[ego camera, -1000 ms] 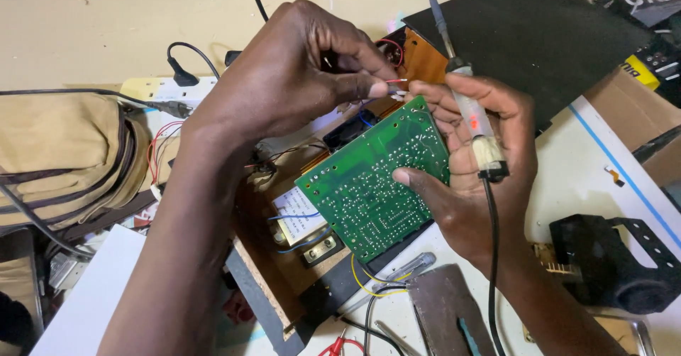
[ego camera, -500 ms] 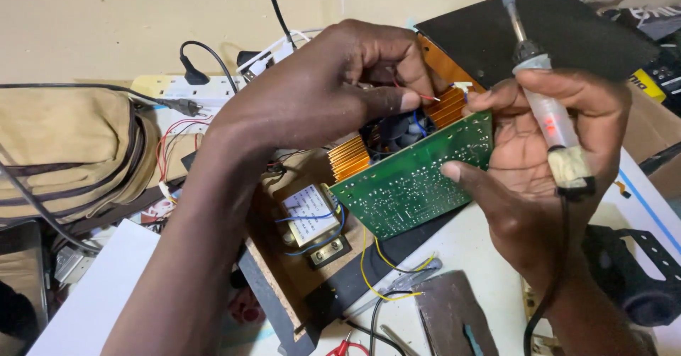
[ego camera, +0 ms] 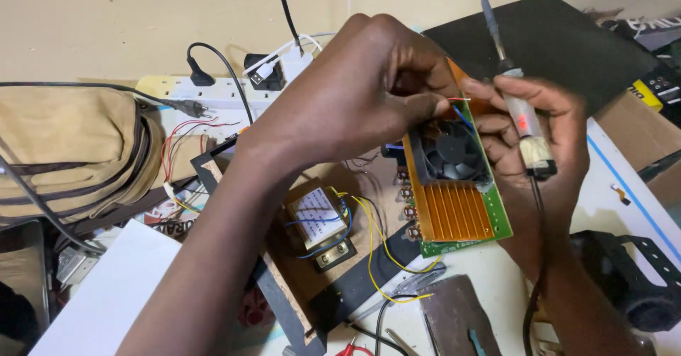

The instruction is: The person solders wires and components onto a green circuit board using a soldering iron and solder wire. They handle a heatsink with a fan, a transformer, and various colored wires, repeatedly flipping the board to access different sides.

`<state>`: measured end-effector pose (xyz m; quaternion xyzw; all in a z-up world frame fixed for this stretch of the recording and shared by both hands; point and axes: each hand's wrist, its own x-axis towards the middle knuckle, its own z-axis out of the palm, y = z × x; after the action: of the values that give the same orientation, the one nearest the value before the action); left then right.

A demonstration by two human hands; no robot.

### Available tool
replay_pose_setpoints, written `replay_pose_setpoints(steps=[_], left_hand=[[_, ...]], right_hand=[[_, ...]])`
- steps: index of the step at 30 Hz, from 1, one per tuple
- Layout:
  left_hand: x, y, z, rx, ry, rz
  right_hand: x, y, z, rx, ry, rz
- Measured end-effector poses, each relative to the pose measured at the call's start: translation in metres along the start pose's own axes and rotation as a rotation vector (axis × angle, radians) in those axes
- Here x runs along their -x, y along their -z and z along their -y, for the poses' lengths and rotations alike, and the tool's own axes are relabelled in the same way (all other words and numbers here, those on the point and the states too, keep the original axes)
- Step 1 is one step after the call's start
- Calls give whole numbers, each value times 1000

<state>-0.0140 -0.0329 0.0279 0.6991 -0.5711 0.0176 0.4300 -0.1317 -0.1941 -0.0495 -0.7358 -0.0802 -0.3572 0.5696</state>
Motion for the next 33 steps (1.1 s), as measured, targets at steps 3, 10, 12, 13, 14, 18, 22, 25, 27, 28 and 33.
replay_pose_setpoints(steps=[3,10,12,13,14,18,22,25,27,28,33], left_hand=[[-1,-2,-1,-121,-55,-42],[-1,-1,6,-114,-49,-105],[0,2,6,-121,-123,-141],[2,3,6,-58,-157,-177],[3,5,5,6,-190,-212],[1,4,17,-140,-127,-309],[3,3,14,-47,-60,-219],[5,5,8,28,-29,-142],[6,5,9,74,-25,-125],[6,5,13,16,-28,-134],[5,6,20,-123,-60,-195]], right_hand=[[-1,4,0,-3,44,66],[-2,-1,27,93,-125,2],[-2,1,27,164,-60,30],[-2,2,25,120,-82,37],[-2,4,23,75,-104,45],[0,6,25,238,-66,69],[-1,7,26,323,-65,48],[-1,10,23,260,-86,41],[1,10,23,218,-118,27],[1,8,24,212,-126,13],[3,5,28,221,-60,33]])
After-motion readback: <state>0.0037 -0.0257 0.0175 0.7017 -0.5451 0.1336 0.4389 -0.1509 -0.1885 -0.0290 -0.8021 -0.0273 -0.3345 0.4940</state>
